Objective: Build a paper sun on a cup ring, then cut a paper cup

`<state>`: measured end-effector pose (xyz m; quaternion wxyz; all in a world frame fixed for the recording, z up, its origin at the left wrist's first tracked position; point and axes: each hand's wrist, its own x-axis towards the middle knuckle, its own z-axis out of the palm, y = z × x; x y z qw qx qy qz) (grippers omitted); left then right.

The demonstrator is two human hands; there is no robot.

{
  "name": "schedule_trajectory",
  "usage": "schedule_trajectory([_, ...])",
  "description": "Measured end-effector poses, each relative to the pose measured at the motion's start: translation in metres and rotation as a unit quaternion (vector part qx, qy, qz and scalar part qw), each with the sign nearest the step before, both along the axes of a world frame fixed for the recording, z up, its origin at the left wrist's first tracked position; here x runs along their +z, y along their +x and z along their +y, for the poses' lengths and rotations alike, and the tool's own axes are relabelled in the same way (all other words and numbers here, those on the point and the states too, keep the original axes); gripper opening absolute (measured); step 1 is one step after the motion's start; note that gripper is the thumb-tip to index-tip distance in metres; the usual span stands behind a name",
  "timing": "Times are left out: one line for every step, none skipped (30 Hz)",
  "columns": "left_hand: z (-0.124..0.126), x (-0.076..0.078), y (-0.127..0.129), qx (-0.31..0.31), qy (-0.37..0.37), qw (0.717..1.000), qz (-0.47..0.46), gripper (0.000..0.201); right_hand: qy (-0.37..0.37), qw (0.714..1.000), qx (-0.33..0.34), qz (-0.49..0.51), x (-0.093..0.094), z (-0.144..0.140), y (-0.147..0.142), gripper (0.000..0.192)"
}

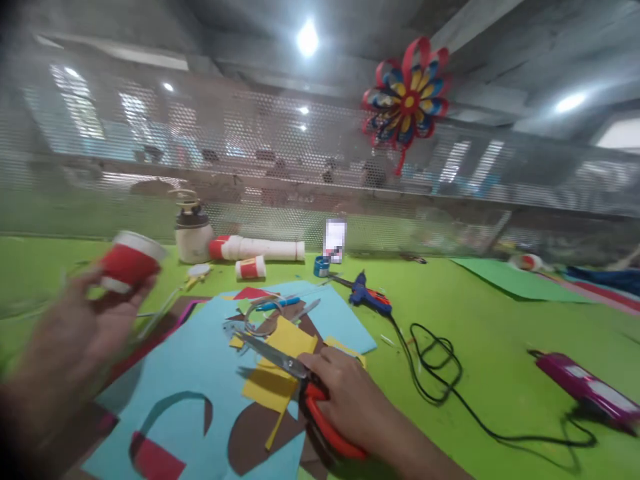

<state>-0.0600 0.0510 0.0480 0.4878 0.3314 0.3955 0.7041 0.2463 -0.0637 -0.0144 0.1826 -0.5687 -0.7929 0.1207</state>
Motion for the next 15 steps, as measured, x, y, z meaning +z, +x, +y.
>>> schedule_trajectory([0.001, 0.003, -0.002, 0.021, 0.035, 0.999, -0.021, 0.02, 0.008, 1.0, 0.003, -0.004, -0.002, -0.001, -0.001, 0.054])
schedule_trajectory([0.002, 0.004, -0.002, 0.029, 0.025, 0.998, -0.042, 0.015, 0.014, 1.0, 0.006, -0.001, -0.003, -0.002, -0.001, 0.052])
schedule_trajectory([0.001, 0.002, 0.001, -0.025, -0.015, 0.998, -0.055, 0.011, 0.021, 1.0, 0.008, 0.006, -0.004, -0.002, 0.0, 0.049])
schedule_trajectory([0.0, -0.001, 0.007, -0.085, -0.068, 0.992, -0.057, 0.01, 0.027, 0.999, 0.008, 0.015, -0.005, -0.003, 0.0, 0.047])
schedule_trajectory([-0.003, -0.006, 0.014, -0.155, -0.113, 0.981, -0.028, 0.013, 0.033, 0.999, 0.008, 0.024, -0.004, -0.003, 0.001, 0.046])
schedule_trajectory([-0.007, -0.011, 0.021, -0.225, -0.142, 0.964, 0.012, 0.02, 0.038, 0.999, 0.007, 0.034, -0.003, -0.003, 0.002, 0.046])
schedule_trajectory([-0.011, -0.016, 0.027, -0.255, -0.143, 0.955, 0.05, 0.026, 0.045, 0.998, 0.005, 0.043, -0.001, -0.003, 0.003, 0.045])
schedule_trajectory([-0.015, -0.02, 0.032, -0.29, -0.138, 0.944, 0.08, 0.032, 0.052, 0.997, 0.003, 0.052, 0.001, -0.003, 0.003, 0.042])
schedule_trajectory([-0.019, -0.023, 0.036, -0.33, -0.138, 0.928, 0.103, 0.04, 0.059, 0.996, -0.001, 0.062, 0.003, -0.003, 0.004, 0.038])
schedule_trajectory([-0.023, -0.025, 0.038, -0.375, -0.137, 0.909, 0.12, 0.047, 0.065, 0.995, -0.005, 0.072, 0.005, -0.003, 0.004, 0.033])
schedule_trajectory([-0.027, -0.026, 0.039, -0.419, -0.137, 0.887, 0.136, 0.053, 0.071, 0.994, -0.009, 0.082, 0.007, -0.002, 0.004, 0.028])
schedule_trajectory([-0.029, -0.027, 0.04, -0.44, -0.133, 0.875, 0.154, 0.056, 0.075, 0.993, -0.012, 0.092, 0.009, -0.002, 0.004, 0.022])
schedule_trajectory([-0.032, -0.027, 0.04, -0.449, -0.123, 0.867, 0.178, 0.057, 0.077, 0.992, -0.014, 0.1, 0.01, -0.002, 0.004, 0.017])
schedule_trajectory([-0.033, -0.027, 0.04, -0.45, -0.113, 0.863, 0.201, 0.057, 0.078, 0.991, -0.015, 0.108, 0.01, -0.002, 0.004, 0.015])
schedule_trajectory([-0.034, -0.027, 0.04, -0.445, -0.102, 0.861, 0.222, 0.056, 0.077, 0.99, -0.017, 0.114, 0.01, -0.001, 0.004, 0.014])
